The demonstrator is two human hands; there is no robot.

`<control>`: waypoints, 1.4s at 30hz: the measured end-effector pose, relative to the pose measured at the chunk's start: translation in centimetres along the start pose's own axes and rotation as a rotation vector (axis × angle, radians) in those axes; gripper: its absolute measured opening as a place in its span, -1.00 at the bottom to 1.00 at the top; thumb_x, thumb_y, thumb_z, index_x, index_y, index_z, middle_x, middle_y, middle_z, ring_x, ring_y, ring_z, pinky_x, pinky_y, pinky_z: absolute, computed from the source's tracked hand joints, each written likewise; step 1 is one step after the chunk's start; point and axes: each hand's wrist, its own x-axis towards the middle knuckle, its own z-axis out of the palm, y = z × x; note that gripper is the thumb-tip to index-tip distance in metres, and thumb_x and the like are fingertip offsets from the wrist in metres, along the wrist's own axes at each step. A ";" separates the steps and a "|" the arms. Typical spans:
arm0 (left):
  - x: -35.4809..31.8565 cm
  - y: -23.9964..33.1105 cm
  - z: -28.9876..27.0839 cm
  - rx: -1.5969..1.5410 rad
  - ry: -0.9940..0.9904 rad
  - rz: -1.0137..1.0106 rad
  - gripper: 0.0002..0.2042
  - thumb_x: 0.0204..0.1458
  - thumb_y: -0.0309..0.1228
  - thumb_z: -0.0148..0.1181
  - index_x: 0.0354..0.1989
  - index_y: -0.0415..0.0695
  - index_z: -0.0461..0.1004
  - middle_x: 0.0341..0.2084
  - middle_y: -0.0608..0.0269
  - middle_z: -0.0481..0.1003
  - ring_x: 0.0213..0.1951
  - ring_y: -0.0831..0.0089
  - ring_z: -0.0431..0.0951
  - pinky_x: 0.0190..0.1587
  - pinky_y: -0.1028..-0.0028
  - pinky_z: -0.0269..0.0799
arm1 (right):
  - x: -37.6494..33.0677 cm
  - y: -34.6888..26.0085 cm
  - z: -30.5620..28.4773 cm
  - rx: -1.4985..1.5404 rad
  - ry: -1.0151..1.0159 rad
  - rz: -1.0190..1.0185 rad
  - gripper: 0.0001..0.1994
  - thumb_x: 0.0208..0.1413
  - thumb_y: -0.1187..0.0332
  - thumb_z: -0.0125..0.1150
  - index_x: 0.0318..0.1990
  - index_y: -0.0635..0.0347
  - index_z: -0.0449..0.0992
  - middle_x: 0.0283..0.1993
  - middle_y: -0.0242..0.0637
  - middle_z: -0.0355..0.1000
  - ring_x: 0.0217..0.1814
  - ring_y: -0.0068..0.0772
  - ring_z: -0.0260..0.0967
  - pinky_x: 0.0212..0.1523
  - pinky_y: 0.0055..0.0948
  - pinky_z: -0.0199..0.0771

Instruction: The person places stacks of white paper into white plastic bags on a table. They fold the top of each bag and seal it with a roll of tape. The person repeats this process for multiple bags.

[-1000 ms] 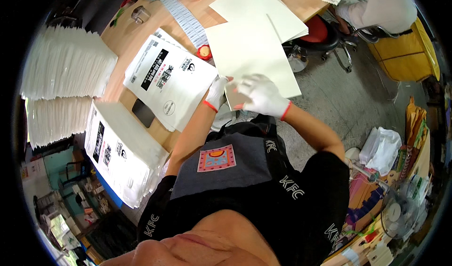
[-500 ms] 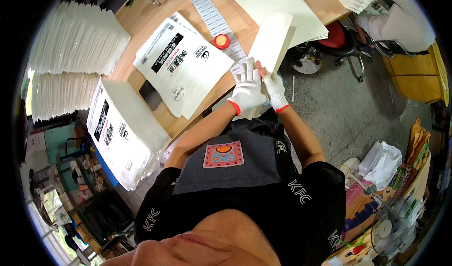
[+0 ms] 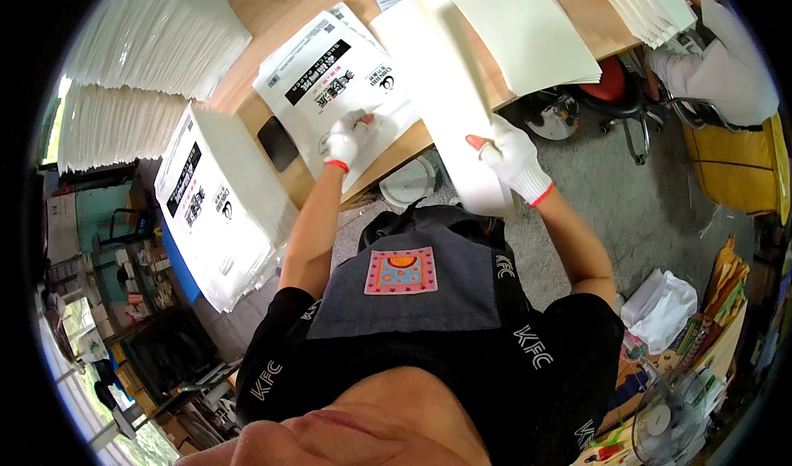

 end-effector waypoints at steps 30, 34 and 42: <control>-8.7 10.7 -3.8 -0.255 0.020 0.227 -0.88 -0.11 -0.51 0.18 -0.36 -0.09 0.54 -0.51 0.13 0.54 -0.49 0.28 0.57 -0.41 0.43 0.46 | 1.8 -5.5 10.8 -0.592 0.018 -0.423 -0.70 -0.13 0.27 0.19 -0.21 0.15 0.43 -0.29 -0.24 0.41 -0.18 -0.21 0.35 -0.16 -0.30 0.30; -13.1 10.5 -3.6 0.082 -0.079 0.467 -0.75 -0.14 -0.38 0.29 -0.23 0.02 0.51 -0.46 0.25 0.51 -0.37 0.27 0.52 -0.29 0.31 0.44 | 1.7 1.2 12.1 -0.699 0.179 -0.082 -0.75 -0.03 0.34 0.07 -0.15 0.15 0.38 -0.32 -0.17 0.46 -0.23 -0.08 0.42 -0.22 -0.17 0.38; -22.2 -1.3 -7.1 0.323 0.214 0.062 -0.74 -0.46 -0.51 0.29 -0.49 -0.11 0.42 -0.48 0.15 0.38 -0.33 0.11 0.41 -0.32 0.26 0.35 | -2.4 0.3 10.2 -0.649 -0.359 0.096 -0.71 0.12 0.20 -0.15 -0.21 0.13 0.46 -0.43 -0.08 0.49 -0.37 0.01 0.47 -0.39 -0.04 0.44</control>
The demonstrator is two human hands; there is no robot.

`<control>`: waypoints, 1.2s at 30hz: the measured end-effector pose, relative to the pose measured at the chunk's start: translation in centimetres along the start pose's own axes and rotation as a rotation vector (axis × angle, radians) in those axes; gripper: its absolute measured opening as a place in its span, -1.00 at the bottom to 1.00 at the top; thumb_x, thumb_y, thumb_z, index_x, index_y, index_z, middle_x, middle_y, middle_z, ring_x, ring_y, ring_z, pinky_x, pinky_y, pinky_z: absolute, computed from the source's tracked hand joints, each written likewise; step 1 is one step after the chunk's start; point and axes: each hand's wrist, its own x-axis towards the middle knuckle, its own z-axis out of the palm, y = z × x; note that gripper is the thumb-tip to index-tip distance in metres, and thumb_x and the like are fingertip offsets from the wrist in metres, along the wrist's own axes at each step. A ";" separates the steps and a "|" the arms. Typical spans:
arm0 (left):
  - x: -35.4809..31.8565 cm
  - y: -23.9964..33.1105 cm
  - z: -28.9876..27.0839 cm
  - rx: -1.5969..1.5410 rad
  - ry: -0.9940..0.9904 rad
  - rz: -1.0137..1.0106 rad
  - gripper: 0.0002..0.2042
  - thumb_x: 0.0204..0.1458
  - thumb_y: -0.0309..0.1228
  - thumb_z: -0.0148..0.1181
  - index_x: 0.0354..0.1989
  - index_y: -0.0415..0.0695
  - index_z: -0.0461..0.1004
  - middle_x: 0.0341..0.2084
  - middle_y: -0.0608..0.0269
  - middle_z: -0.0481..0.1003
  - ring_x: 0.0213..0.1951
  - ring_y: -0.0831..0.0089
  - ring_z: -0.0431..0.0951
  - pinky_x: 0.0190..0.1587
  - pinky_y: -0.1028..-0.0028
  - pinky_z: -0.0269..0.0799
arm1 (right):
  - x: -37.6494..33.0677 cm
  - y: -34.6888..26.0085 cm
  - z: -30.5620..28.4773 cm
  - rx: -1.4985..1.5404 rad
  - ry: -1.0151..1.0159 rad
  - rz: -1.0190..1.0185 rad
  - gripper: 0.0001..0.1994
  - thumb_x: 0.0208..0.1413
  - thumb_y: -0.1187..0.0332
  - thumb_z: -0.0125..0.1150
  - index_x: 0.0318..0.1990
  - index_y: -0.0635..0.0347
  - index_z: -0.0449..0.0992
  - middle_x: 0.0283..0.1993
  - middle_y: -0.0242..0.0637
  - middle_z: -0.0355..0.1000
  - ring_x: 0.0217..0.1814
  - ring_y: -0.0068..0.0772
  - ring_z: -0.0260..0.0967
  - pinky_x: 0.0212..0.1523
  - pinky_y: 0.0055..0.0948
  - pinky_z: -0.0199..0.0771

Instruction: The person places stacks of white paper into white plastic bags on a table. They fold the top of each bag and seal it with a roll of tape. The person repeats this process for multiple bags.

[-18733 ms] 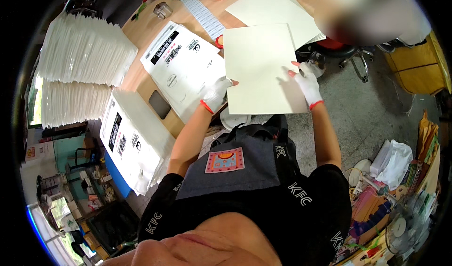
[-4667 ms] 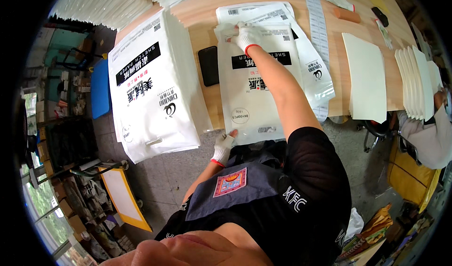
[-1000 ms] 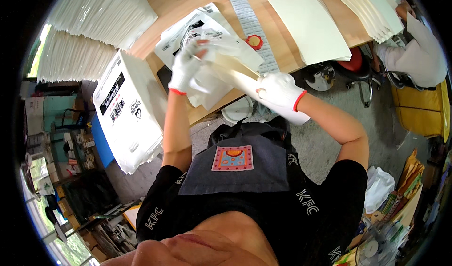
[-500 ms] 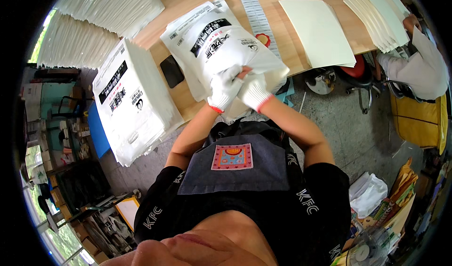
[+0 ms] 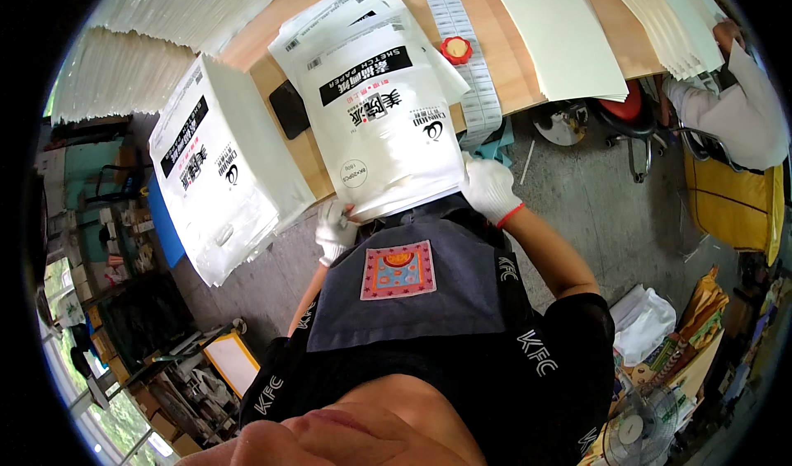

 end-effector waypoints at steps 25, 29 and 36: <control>7.3 7.7 2.6 -0.527 -0.425 -0.152 -0.89 -0.11 -0.51 0.18 -0.41 -0.15 0.37 -0.60 0.28 0.44 -0.55 0.53 0.46 -0.49 0.51 0.36 | 6.3 14.4 13.0 0.853 0.076 0.276 -0.73 0.01 0.40 0.09 -0.11 0.25 0.38 -0.20 -0.12 0.47 -0.12 -0.23 0.46 -0.10 -0.37 0.39; 10.2 11.8 7.2 -0.907 -0.721 -0.350 -0.74 0.06 -0.44 0.05 -0.08 -0.26 0.39 -0.37 0.20 0.49 -0.39 0.52 0.48 -0.29 0.52 0.42 | 1.6 13.4 9.0 1.200 0.168 0.290 -0.79 0.00 0.64 -0.04 -0.18 0.27 0.38 -0.24 -0.27 0.43 -0.09 -0.51 0.40 -0.15 -0.59 0.37; 12.7 17.9 13.0 -1.165 -1.021 -0.874 -0.73 0.13 -0.41 -0.05 -0.05 -0.28 0.38 -0.50 0.26 0.36 -0.54 0.52 0.37 -0.46 0.48 0.39 | -3.2 10.3 -1.5 0.599 0.516 -0.175 -0.90 -0.17 0.59 0.14 -0.43 0.24 0.43 -0.23 -0.26 0.42 -0.18 -0.22 0.42 -0.09 -0.33 0.42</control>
